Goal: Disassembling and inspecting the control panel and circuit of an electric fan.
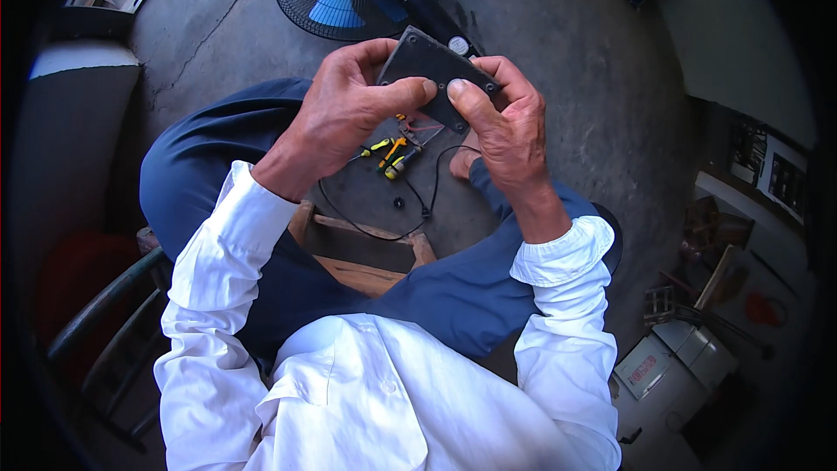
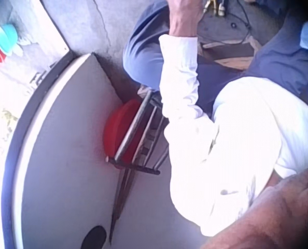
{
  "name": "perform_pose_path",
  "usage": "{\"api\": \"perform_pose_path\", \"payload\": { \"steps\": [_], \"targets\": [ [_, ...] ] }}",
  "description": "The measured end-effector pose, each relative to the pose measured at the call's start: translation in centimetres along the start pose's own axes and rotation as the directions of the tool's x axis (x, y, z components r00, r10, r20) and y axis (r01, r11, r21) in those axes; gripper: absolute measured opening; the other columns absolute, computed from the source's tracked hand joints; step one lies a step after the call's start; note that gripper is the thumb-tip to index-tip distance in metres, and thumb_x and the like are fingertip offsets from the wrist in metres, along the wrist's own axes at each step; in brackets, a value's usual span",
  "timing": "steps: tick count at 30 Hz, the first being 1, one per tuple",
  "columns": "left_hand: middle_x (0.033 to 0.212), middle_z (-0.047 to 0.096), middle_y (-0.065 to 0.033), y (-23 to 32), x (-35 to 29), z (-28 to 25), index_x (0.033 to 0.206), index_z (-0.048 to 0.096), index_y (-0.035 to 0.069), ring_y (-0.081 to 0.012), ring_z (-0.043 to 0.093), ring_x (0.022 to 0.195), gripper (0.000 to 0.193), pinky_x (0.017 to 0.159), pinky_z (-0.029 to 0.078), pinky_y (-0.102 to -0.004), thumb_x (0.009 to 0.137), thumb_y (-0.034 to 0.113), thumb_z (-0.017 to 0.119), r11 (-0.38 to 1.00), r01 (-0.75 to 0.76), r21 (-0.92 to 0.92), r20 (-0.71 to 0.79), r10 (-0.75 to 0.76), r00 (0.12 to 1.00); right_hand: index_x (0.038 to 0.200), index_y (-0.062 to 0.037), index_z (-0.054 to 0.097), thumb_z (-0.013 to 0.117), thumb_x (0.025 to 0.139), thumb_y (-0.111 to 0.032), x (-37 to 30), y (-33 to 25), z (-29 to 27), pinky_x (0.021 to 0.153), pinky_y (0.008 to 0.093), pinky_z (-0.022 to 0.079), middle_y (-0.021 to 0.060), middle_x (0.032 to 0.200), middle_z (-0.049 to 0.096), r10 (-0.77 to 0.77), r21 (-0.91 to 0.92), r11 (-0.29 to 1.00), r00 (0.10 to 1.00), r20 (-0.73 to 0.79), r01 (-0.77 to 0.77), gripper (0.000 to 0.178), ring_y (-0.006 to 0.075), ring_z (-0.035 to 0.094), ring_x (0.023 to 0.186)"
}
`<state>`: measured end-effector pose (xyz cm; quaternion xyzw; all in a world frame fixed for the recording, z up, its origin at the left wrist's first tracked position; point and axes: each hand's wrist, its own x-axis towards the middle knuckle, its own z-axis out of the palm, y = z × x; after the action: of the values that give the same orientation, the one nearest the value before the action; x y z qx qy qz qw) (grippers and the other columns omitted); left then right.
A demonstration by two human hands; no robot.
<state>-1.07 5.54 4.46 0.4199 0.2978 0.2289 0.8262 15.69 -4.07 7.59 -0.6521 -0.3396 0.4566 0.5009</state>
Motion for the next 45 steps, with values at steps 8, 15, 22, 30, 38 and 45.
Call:
{"api": "perform_pose_path", "payload": {
  "steps": [8,15,22,30,38,45],
  "targets": [
    [0.100,0.067,-0.0103,-0.2,0.1,0.2,0.115,0.063,-0.008,-0.0152,0.067,0.087,0.040,0.080,0.060,-0.0286,0.084,0.014,0.076,1.000,-0.012,-0.005,0.015,0.012,1.000,0.100,0.0013,0.063,0.071,0.089,-0.014,0.0,0.0,-0.1,0.064,0.0218,0.050,0.0006,0.084,0.067,0.030,0.036,0.999,1.000,0.003,-0.030,0.021,0.0033,0.059,0.073],
    [0.100,0.067,-0.0100,-0.4,0.0,0.3,0.114,0.063,-0.008,-0.0146,0.067,0.087,0.039,0.080,0.060,-0.0284,0.084,0.014,0.077,0.999,-0.026,0.028,-0.009,0.026,1.000,0.103,0.0013,0.064,0.071,0.089,-0.017,0.0,0.2,-0.3,0.068,0.0248,0.050,0.0026,0.088,0.067,0.028,-0.070,0.997,1.000,0.001,-0.028,0.024,0.0057,0.060,0.078],
    [0.100,0.072,-0.0088,2.1,0.4,-1.5,0.110,0.066,-0.004,-0.0158,0.072,0.087,0.025,0.081,0.061,-0.0288,0.088,0.006,0.073,0.974,-0.207,-0.087,-0.135,0.195,0.972,0.111,-0.0020,0.061,0.065,0.099,-0.022,2.4,2.6,-0.9,0.071,0.0240,0.048,0.0013,0.090,0.064,-0.366,-0.094,0.931,0.901,-0.233,0.354,0.023,0.0084,0.058,0.082],
    [0.109,0.072,-0.0148,2.1,0.0,-3.3,0.116,0.065,-0.004,-0.0245,0.073,0.095,0.023,0.090,0.061,-0.0389,0.095,0.006,0.066,0.942,-0.336,-0.018,-0.094,0.333,0.938,0.101,-0.0045,0.070,0.059,0.090,-0.016,-0.6,23.9,-2.6,0.083,0.0392,0.052,0.0147,0.093,0.072,0.262,-0.654,0.756,0.921,0.289,-0.010,0.019,0.0284,0.069,0.091],
    [0.107,0.072,-0.0138,2.5,-0.5,-3.0,0.118,0.064,-0.004,-0.0241,0.073,0.095,0.025,0.089,0.061,-0.0419,0.095,0.005,0.066,0.952,-0.306,-0.029,-0.132,0.300,0.945,0.111,-0.0047,0.066,0.055,0.085,-0.008,-2.4,34.5,5.9,0.092,0.0468,0.049,0.0177,0.107,0.062,0.123,-0.788,0.613,0.979,0.165,0.056,0.028,0.0400,0.058,0.105],
    [0.108,0.072,-0.0126,2.0,-0.2,-0.9,0.116,0.064,-0.003,-0.0199,0.072,0.095,0.025,0.089,0.060,-0.0394,0.093,0.007,0.068,0.967,-0.175,-0.184,-0.214,0.134,0.968,0.107,-0.0095,0.072,0.060,0.090,-0.016,0.5,35.2,7.5,0.084,0.0393,0.046,0.0096,0.109,0.063,0.203,-0.926,0.041,0.904,0.376,0.375,0.022,0.0262,0.058,0.107]
  ]
}}
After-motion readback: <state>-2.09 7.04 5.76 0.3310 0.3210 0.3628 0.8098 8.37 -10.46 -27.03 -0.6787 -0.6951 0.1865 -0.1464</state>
